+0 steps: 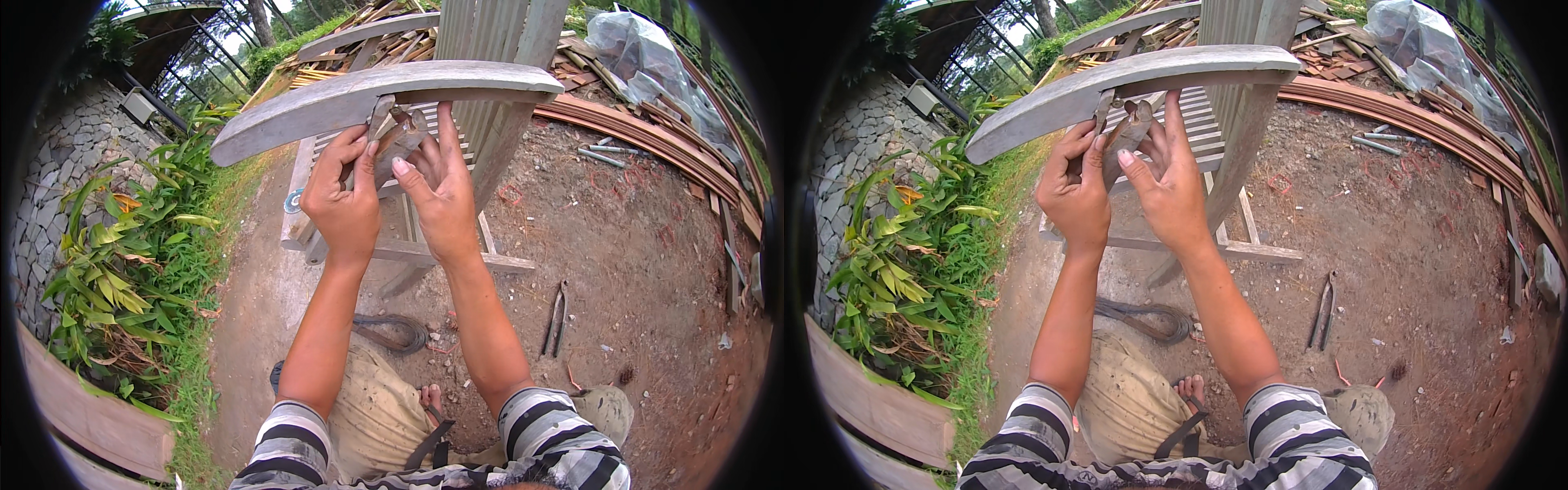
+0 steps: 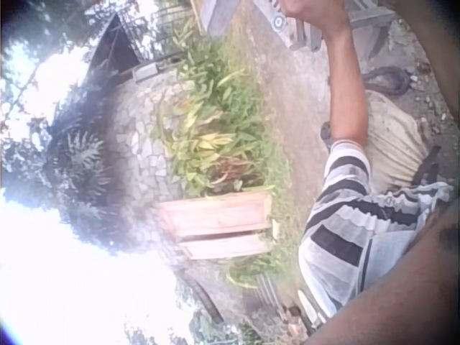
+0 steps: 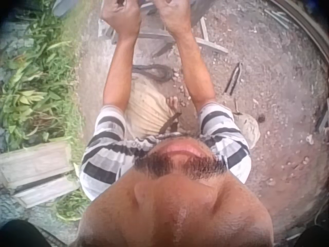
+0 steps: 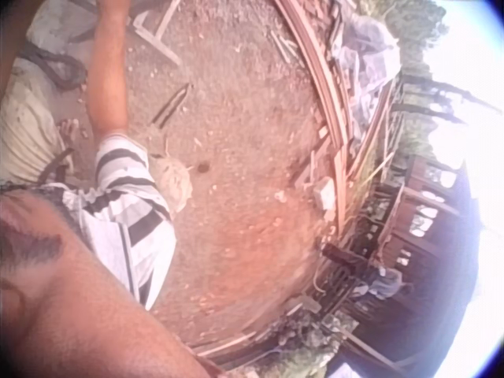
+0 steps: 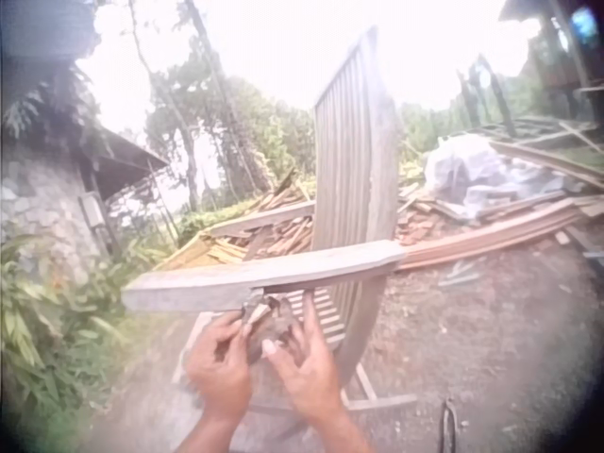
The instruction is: The person is repairing a wooden chair by removing a nail with pliers, inserting a wooden dowel, and applying glue to secure the joint.
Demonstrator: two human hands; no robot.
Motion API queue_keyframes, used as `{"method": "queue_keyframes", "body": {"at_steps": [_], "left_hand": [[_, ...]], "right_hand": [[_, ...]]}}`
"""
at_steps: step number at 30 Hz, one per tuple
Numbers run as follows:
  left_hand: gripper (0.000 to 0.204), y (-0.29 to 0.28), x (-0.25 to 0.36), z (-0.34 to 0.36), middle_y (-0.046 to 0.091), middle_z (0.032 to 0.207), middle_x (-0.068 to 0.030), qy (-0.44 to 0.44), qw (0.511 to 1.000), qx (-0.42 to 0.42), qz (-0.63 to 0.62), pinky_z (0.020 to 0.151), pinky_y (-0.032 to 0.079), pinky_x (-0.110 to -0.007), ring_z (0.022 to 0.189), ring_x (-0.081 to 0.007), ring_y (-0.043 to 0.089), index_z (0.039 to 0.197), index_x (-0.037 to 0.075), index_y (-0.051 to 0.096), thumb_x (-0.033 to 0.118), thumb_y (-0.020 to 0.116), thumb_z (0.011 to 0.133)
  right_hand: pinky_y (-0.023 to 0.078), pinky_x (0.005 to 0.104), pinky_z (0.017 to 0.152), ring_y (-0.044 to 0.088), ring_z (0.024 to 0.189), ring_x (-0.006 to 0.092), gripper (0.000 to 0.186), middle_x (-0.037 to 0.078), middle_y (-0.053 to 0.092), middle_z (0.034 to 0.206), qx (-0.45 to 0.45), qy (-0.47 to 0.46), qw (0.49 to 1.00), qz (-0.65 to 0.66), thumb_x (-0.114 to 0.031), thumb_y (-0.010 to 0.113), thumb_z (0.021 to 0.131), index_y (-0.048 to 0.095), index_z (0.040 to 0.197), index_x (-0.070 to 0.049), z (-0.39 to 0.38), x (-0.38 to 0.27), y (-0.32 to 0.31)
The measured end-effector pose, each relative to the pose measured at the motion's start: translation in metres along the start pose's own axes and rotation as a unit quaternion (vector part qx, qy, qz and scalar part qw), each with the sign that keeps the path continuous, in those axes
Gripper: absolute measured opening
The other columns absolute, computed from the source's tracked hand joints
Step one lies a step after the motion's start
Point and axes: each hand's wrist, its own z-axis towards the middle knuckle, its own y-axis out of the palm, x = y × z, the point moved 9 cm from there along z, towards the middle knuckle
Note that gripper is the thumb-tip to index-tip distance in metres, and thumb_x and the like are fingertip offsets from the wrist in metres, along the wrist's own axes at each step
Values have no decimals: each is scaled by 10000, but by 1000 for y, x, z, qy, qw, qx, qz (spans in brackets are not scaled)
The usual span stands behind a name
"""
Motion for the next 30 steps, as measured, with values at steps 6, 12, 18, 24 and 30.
{"method": "queue_keyframes", "body": {"at_steps": [6, 12, 18, 24, 30], "left_hand": [[80, 2, 7, -1, 774, 1080, -153, -46, 998, -19, -25, 825, 579, -337, 956, -240, 752, 950, -20, 709, -20, 761, 889], [80, -1, 16, 1, 771, 1085, -155, -15, 999, -28, 6, 830, 579, -351, 955, -264, 754, 929, -7, 693, -45, 745, 882], [113, -9, 37, -4, 760, 1114, -158, 56, 995, -51, 73, 838, 588, -358, 957, -273, 753, 924, -7, 669, -73, 739, 865], [175, -18, 45, -19, 750, 1130, -165, 94, 989, -81, 81, 832, 598, -350, 959, -269, 747, 906, -7, 641, -115, 753, 825], [177, -27, 34, -38, 753, 1115, -158, 73, 977, -200, 33, 834, 593, -346, 965, -262, 744, 911, -8, 655, -105, 767, 815]], "right_hand": [[374, 399, 1167, 460, 1420, 309, 926, 299, 388, 1567, -2, -4, 1000, 9, -86, 659, 990, 19, 1649, 29, 1, 3, -3], [385, 405, 1171, 454, 1442, 352, 893, 353, 337, 1594, -12, 1, 1000, 10, -99, 625, 1006, 14, 1643, 36, 0, 3, -3], [402, 398, 1155, 474, 1427, 329, 854, 319, 370, 1594, -14, 6, 1000, 11, -83, 595, 1016, 34, 1651, 21, -1, 6, -5], [463, 395, 1105, 500, 1406, 292, 776, 287, 445, 1553, -13, 37, 999, 38, -137, 570, 1059, 92, 1652, 10, 0, -1, -10], [481, 428, 1099, 497, 1412, 301, 756, 259, 451, 1557, -40, 47, 997, 50, -337, 523, 1098, 155, 1623, 65, 5, -3, -28]]}}
